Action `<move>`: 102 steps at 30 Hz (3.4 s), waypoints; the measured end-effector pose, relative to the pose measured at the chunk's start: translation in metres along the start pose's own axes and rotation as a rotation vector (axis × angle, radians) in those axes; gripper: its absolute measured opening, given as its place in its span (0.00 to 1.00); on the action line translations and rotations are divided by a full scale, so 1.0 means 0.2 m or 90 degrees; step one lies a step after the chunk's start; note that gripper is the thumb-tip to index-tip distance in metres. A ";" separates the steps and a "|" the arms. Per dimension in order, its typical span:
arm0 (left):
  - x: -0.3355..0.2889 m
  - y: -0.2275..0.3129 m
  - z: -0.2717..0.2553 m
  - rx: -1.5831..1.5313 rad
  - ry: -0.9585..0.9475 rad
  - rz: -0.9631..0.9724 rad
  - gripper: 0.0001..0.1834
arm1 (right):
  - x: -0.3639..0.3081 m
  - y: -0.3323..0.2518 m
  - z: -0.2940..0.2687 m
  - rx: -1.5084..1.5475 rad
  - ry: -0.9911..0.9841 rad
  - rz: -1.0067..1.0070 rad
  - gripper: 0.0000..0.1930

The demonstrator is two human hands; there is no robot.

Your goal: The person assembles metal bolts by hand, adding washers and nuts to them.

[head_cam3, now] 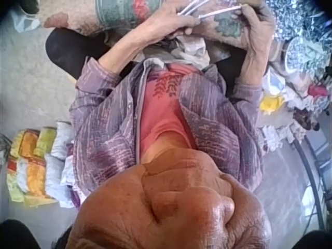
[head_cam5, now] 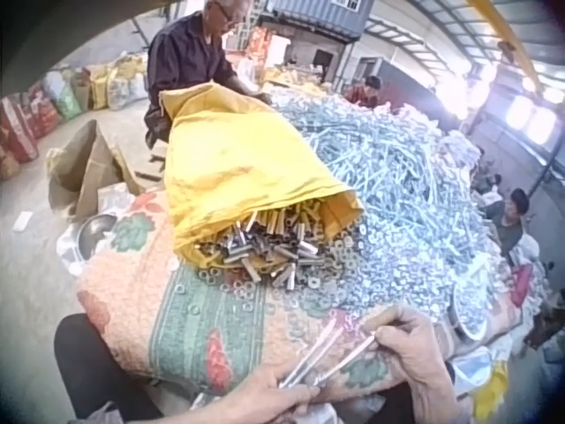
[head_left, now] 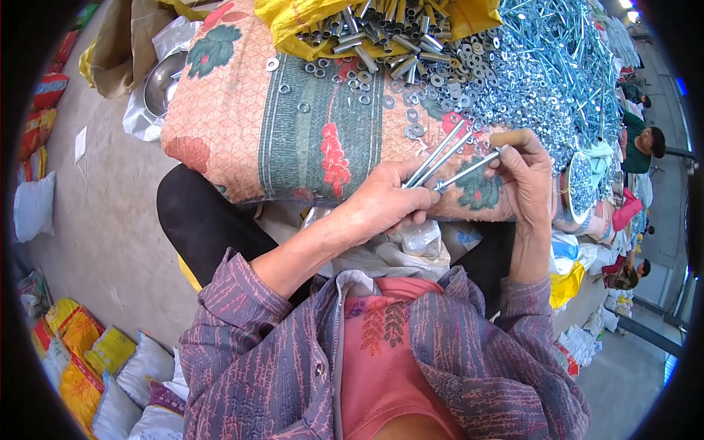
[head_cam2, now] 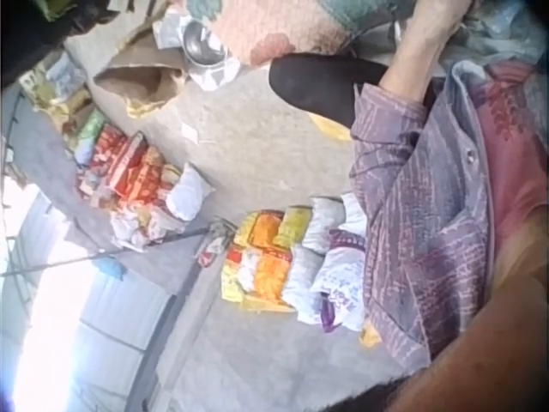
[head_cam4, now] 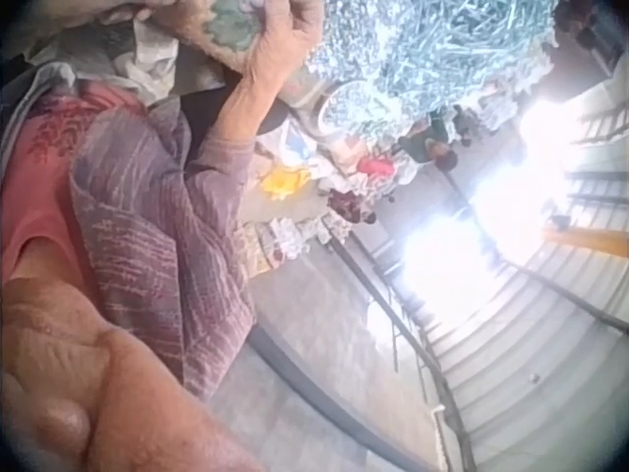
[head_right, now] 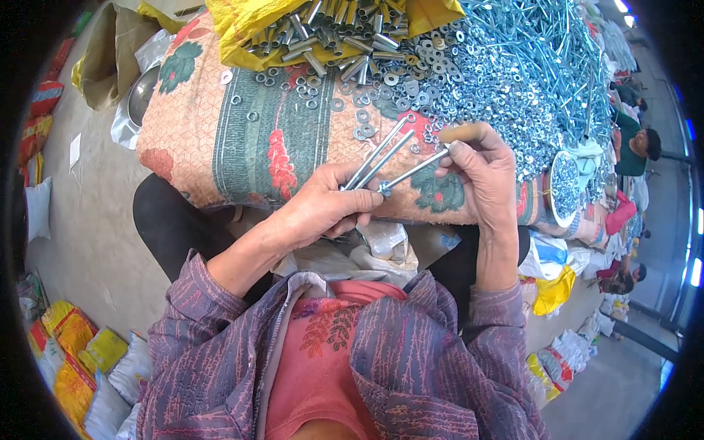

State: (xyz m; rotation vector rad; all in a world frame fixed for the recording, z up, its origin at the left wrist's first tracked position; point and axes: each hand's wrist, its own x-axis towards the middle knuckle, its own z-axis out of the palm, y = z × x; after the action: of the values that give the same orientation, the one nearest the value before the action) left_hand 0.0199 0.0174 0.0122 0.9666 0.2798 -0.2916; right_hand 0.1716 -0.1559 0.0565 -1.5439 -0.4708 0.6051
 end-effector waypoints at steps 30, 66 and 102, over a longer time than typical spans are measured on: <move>-0.01 0.05 -0.03 -0.049 0.050 0.103 0.04 | -0.13 0.04 0.11 -0.111 -0.027 0.011 0.12; -0.01 0.01 -0.04 -0.125 0.002 0.027 0.04 | -0.13 0.05 0.07 0.091 -0.104 0.072 0.25; 0.02 0.01 -0.03 0.049 0.170 0.223 0.09 | -0.25 0.02 0.09 -0.241 -0.118 0.129 0.12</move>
State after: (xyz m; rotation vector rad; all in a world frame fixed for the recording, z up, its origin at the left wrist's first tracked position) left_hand 0.0230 0.0243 0.0095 1.1112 0.3375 0.1498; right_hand 0.1219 -0.1729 0.0564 -1.9198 -0.5984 0.8566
